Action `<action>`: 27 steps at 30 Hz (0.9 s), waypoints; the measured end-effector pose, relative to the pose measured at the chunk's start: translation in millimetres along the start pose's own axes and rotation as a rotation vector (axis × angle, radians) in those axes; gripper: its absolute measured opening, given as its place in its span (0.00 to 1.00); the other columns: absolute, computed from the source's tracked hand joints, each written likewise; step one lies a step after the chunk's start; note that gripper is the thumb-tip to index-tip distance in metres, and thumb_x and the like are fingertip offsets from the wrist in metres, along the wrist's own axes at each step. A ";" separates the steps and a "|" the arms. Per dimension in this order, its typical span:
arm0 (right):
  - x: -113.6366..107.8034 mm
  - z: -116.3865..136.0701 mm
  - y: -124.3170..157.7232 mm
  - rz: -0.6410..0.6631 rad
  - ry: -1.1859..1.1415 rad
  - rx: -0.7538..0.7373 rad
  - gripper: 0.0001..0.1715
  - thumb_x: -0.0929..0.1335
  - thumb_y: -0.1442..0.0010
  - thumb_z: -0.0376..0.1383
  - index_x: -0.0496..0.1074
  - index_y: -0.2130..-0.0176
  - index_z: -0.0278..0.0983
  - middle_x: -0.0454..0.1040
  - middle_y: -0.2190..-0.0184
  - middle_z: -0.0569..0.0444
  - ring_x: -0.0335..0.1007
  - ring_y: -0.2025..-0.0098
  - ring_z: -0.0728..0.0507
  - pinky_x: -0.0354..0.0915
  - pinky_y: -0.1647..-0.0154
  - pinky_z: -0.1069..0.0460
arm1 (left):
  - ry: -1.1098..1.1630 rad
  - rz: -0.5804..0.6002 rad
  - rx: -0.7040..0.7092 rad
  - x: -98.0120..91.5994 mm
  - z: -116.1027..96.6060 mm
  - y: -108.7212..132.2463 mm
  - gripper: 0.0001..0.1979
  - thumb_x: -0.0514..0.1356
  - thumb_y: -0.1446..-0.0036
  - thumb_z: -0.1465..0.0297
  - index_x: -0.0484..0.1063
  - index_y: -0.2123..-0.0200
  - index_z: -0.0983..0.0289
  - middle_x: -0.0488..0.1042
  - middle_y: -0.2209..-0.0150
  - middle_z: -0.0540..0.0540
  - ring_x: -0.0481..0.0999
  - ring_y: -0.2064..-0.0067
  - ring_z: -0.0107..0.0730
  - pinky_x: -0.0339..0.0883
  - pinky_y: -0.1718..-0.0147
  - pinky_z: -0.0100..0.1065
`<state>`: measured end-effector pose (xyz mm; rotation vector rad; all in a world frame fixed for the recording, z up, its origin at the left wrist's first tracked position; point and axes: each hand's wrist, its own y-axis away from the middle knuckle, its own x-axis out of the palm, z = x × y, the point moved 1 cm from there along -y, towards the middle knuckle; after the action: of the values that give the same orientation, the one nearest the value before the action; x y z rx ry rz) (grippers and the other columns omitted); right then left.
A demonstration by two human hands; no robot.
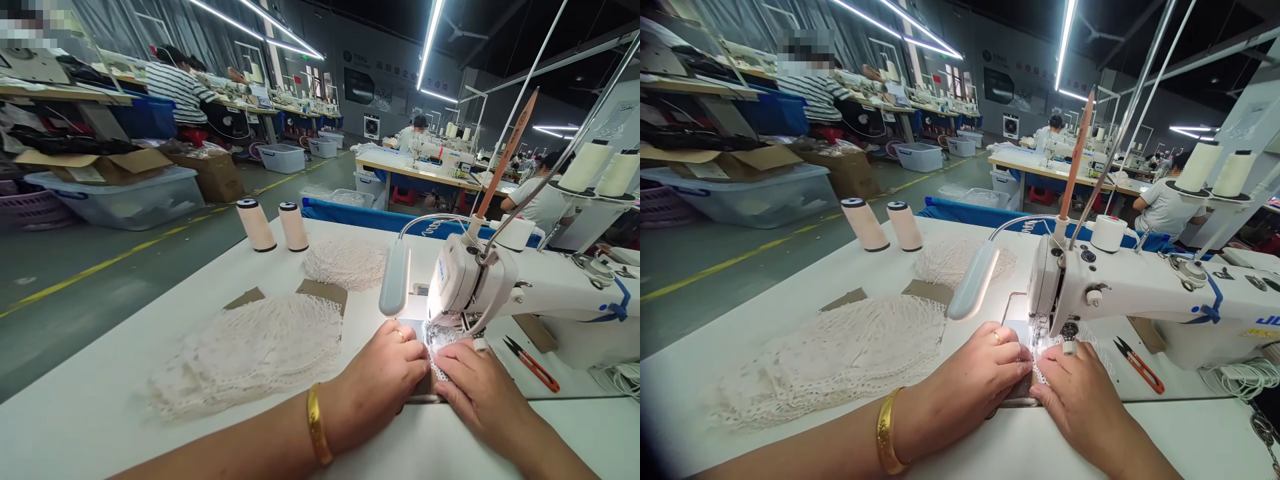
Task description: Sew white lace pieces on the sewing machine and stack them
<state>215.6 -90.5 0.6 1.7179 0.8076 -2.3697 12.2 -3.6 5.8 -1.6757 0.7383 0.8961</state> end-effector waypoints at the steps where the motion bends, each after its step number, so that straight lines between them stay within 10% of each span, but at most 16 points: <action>1: 0.5 -0.3 0.2 -0.003 0.004 0.001 0.09 0.62 0.24 0.35 0.72 0.54 0.40 0.78 0.58 0.50 0.71 0.57 0.38 0.64 0.60 0.45 | -0.004 -0.003 -0.003 0.3 0.3 -0.1 0.09 0.60 0.34 0.78 0.79 0.61 0.60 0.78 0.66 0.53 0.72 0.61 0.39 0.61 0.59 0.41; 10: 2.8 -3.2 -5.2 0.006 0.028 0.036 0.10 0.62 0.25 0.35 0.71 0.60 0.40 0.78 0.60 0.50 0.70 0.59 0.38 0.66 0.62 0.45 | -0.033 -0.019 -0.021 1.3 7.1 -4.2 0.09 0.59 0.32 0.74 0.79 0.63 0.61 0.78 0.67 0.54 0.72 0.61 0.39 0.64 0.56 0.40; 20: 12.8 -11.0 -5.3 -0.040 0.083 0.125 0.18 0.62 0.26 0.36 0.74 0.43 0.41 0.78 0.44 0.45 0.77 0.49 0.35 0.76 0.53 0.41 | -0.001 -0.049 -0.075 0.6 19.6 -11.6 0.12 0.56 0.33 0.77 0.78 0.65 0.62 0.79 0.67 0.54 0.75 0.62 0.38 0.66 0.56 0.40; 27: 14.3 -13.8 -3.5 -0.119 0.114 0.090 0.19 0.63 0.27 0.37 0.75 0.41 0.40 0.79 0.44 0.44 0.76 0.46 0.33 0.76 0.51 0.39 | 0.149 -0.071 -0.370 5.4 44.4 -36.5 0.14 0.54 0.44 0.81 0.76 0.62 0.62 0.77 0.62 0.52 0.75 0.59 0.37 0.73 0.57 0.36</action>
<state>221.0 -77.9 -14.2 1.9066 0.8542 -2.4382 36.2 48.5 12.0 -2.1005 0.6333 0.9031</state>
